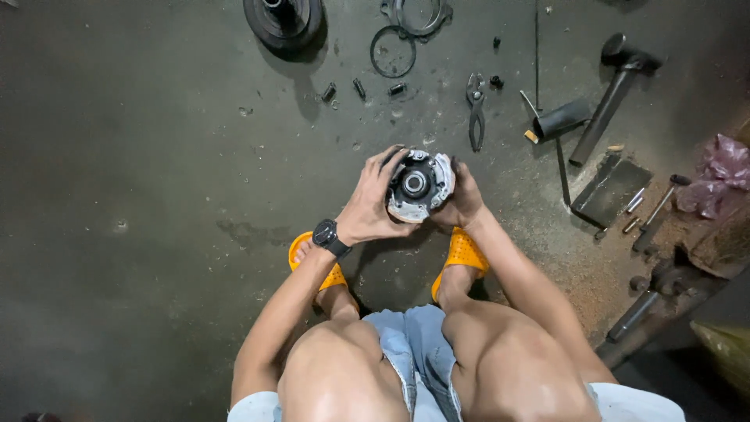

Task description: Assembling a motorcycle clutch by installing plates, springs, and other components into the clutch hub on the floor.

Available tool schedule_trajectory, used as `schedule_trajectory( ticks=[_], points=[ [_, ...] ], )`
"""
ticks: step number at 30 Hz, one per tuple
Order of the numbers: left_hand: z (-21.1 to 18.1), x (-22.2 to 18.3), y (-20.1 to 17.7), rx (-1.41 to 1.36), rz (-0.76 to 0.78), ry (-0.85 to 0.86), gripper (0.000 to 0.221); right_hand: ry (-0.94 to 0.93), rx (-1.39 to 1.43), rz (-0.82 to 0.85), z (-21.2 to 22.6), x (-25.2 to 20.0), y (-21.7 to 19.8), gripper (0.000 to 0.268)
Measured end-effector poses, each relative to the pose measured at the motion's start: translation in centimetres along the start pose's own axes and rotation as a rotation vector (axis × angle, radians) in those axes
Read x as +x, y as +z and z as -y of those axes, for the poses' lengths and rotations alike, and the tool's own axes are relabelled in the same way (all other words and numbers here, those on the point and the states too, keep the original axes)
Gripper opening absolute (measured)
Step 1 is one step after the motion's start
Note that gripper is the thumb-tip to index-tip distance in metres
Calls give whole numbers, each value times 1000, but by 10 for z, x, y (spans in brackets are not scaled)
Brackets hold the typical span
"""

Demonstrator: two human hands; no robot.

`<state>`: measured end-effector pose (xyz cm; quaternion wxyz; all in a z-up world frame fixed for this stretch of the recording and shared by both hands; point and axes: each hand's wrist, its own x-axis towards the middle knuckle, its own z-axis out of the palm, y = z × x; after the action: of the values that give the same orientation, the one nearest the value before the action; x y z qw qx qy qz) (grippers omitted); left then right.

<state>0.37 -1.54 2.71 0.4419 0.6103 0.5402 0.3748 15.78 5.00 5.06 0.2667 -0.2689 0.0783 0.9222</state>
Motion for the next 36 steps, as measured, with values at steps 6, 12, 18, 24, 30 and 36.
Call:
schedule_trajectory(
  ticks=[6, 12, 18, 24, 30, 36],
  points=[
    [1, 6, 2, -246, 96, -103, 120, -241, -628, 149, 5, -8, -106, 49],
    [14, 21, 19, -411, 25, -81, 123, -550, -1235, 28, 6, -3, -37, 100],
    [15, 11, 24, -502, -5, -101, 121, -632, -1286, 39, 4, -2, -10, 88],
    [-7, 9, 18, -580, -51, -167, 110, -650, -1237, 19, 0, -6, 2, 80],
    [-6, 4, 23, -606, -64, -164, 113, -619, -1310, -1, 0, -14, 1, 81],
    [19, -3, 33, -654, -166, -235, 104, -241, -1750, -94, 23, -40, 50, 67]
  ],
)
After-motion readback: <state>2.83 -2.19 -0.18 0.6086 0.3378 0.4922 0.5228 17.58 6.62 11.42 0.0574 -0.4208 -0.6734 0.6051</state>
